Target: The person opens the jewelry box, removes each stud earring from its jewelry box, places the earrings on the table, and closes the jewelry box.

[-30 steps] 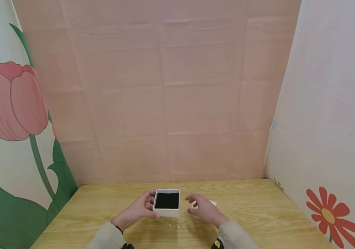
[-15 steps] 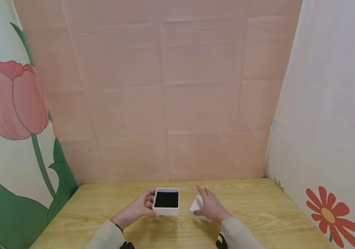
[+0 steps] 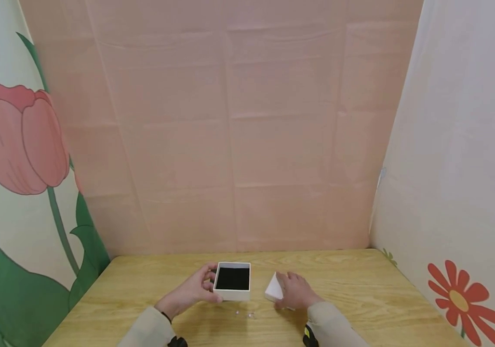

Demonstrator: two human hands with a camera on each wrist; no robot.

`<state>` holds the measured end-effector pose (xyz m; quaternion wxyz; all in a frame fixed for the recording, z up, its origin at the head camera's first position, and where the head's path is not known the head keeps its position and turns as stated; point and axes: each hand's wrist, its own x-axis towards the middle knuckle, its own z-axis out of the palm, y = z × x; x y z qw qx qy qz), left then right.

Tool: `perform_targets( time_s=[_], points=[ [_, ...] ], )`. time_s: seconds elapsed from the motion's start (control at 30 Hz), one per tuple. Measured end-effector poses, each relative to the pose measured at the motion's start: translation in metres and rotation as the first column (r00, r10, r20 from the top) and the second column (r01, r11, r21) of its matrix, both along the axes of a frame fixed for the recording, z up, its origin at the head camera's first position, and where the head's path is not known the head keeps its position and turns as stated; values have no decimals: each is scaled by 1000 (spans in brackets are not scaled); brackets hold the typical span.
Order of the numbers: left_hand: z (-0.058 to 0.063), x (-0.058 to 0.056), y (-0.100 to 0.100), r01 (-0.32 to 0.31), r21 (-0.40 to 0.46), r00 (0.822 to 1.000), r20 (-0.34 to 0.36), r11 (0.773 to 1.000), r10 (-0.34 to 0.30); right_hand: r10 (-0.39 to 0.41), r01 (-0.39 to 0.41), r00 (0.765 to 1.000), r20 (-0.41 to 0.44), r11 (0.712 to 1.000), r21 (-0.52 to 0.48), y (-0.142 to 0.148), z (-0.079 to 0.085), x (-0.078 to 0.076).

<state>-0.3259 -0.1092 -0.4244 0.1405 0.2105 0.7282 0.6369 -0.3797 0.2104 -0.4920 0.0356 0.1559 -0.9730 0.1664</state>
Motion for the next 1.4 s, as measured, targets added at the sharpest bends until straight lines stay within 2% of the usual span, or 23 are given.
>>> perform_targets(
  time_s=[0.33, 0.53, 0.67, 0.87, 1.07, 1.27, 1.4],
  points=[
    [0, 0, 1, 0, 7, 1000, -9, 1000, 0, -32, 32, 999, 42, 999, -1, -3, 9, 1],
    [-1, 0, 2, -3, 16, 1000, 2, 1000, 3, -44, 53, 996, 77, 992, -115, 1, 7, 2],
    [-2, 0, 3, -7, 17, 1000, -1, 1000, 7, -24, 40, 996, 88, 982, -187, 0, 11, 6],
    [-6, -1, 3, -6, 24, 1000, -4, 1000, 6, 55, -51, 998, 13, 975, -218, -3, 32, 10],
    [-10, -3, 3, 3, 30, 1000, -8, 1000, -3, 88, -88, 996, -10, 970, -228, -1, 55, 10],
    [-9, -2, 3, 7, 37, 1000, -11, 999, -6, 182, -203, 978, -103, 948, -247, -2, 83, 12],
    [-8, -2, 3, 19, 38, 1000, -20, 999, -18, 202, -234, 969, -142, 936, -265, -7, 103, 18]
  ],
)
